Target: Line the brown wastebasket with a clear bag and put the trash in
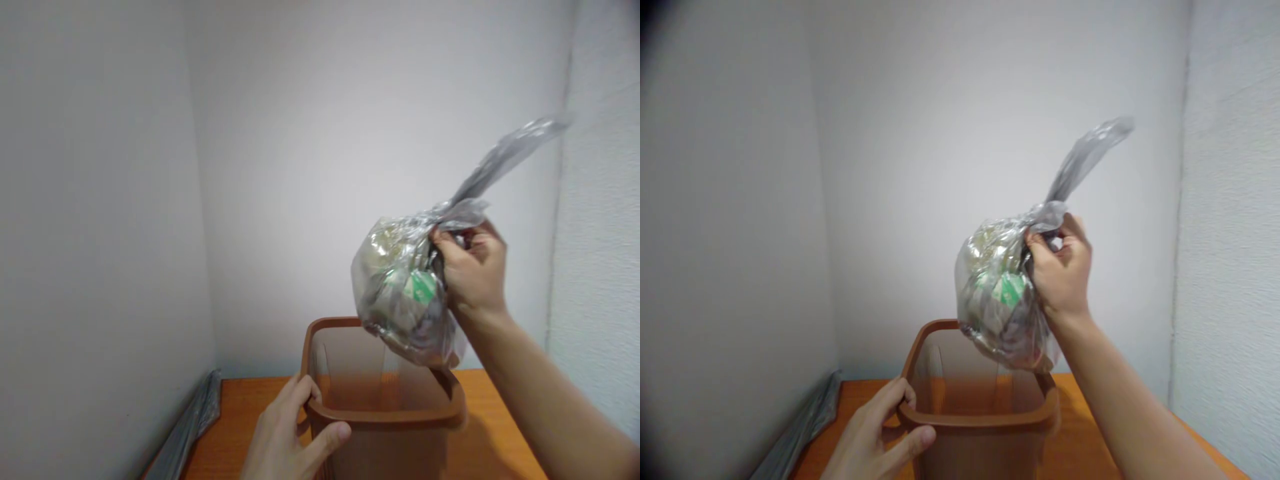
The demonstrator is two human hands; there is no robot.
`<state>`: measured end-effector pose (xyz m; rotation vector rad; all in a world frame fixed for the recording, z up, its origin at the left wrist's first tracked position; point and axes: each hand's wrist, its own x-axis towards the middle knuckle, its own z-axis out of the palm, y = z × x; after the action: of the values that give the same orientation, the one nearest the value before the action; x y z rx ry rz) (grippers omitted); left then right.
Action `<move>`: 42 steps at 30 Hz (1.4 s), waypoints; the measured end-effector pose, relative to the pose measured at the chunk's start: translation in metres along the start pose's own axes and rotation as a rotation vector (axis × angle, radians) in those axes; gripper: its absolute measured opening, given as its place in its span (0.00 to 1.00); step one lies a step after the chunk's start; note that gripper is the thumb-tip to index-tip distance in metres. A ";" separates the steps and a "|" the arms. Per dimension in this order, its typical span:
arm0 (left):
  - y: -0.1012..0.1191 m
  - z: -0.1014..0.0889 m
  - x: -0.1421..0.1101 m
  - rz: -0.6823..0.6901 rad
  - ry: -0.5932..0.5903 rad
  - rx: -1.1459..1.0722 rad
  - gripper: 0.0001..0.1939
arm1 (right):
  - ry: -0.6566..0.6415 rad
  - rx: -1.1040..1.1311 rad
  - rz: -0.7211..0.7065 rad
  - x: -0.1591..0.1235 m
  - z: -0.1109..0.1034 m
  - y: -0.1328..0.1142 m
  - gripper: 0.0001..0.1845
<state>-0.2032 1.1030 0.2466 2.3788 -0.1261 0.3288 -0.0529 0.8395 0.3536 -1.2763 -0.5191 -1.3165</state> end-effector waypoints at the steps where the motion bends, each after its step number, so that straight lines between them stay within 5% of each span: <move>1: 0.002 0.000 0.000 0.001 0.003 0.012 0.13 | -0.035 0.016 0.059 -0.010 0.009 0.000 0.05; 7: 0.003 0.000 -0.003 -0.017 -0.039 0.031 0.15 | -0.630 0.047 0.237 -0.073 0.028 0.001 0.03; 11: -0.004 0.002 -0.010 -0.068 0.036 -0.028 0.40 | -0.831 0.086 0.376 -0.089 0.021 0.004 0.02; 13: -0.002 0.000 -0.010 -0.069 0.216 -0.021 0.41 | -0.870 0.126 0.437 -0.092 0.017 0.006 0.06; 16: 0.014 -0.008 0.006 0.078 0.349 0.052 0.23 | -0.898 0.160 0.478 -0.094 0.014 0.008 0.08; 21: 0.050 -0.016 0.058 0.339 0.212 0.202 0.11 | -0.899 0.235 0.493 -0.090 0.012 0.000 0.10; 24: 0.060 -0.011 0.081 0.334 0.122 0.274 0.10 | -0.900 0.285 0.487 -0.087 0.007 -0.006 0.11; 28: 0.061 -0.005 0.087 0.301 0.172 0.270 0.05 | -0.778 0.346 0.535 -0.085 -0.008 -0.006 0.23; 31: 0.061 -0.001 0.083 0.275 0.221 0.241 0.07 | -0.689 0.163 0.394 -0.086 -0.021 -0.007 0.16; 38: 0.069 0.011 0.071 0.326 0.192 0.253 0.10 | -0.932 -0.226 -0.109 -0.089 -0.024 -0.017 0.04; 42: 0.059 0.000 0.064 0.313 0.199 0.294 0.11 | -0.903 -0.240 -0.004 -0.082 -0.036 -0.002 0.07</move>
<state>-0.1525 1.0597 0.3027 2.5971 -0.3809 0.7767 -0.0895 0.8416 0.2721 -2.0640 -0.9979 -0.7540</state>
